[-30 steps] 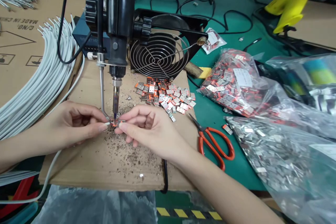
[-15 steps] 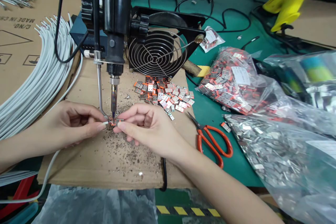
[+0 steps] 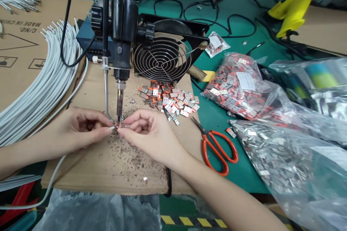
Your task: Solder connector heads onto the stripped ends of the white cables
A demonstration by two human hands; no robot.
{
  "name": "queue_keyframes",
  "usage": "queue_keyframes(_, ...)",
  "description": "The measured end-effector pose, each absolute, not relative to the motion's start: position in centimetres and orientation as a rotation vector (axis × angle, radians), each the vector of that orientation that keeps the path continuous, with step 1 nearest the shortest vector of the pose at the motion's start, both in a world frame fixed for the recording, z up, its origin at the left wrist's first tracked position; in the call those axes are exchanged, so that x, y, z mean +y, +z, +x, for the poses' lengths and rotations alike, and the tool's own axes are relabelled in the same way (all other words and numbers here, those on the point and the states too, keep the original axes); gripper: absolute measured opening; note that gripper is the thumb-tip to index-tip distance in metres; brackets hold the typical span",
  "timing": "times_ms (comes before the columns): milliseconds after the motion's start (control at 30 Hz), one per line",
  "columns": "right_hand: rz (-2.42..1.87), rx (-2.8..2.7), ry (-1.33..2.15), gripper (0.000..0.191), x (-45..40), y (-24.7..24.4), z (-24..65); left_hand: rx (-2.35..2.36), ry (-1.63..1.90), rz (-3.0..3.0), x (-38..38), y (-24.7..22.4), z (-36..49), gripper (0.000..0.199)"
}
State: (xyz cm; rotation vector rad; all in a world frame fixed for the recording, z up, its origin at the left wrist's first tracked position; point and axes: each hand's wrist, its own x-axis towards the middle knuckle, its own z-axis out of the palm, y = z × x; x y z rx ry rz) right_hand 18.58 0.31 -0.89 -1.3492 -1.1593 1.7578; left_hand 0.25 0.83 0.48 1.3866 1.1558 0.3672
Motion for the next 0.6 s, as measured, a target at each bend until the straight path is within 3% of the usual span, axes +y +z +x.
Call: queue_keyframes(600, -1.284, -1.134, 1.88, 0.019, 0.53, -0.8, 19.24, 1.163, 0.357, 1.375, 0.9, 0.67, 0.29, 0.014)
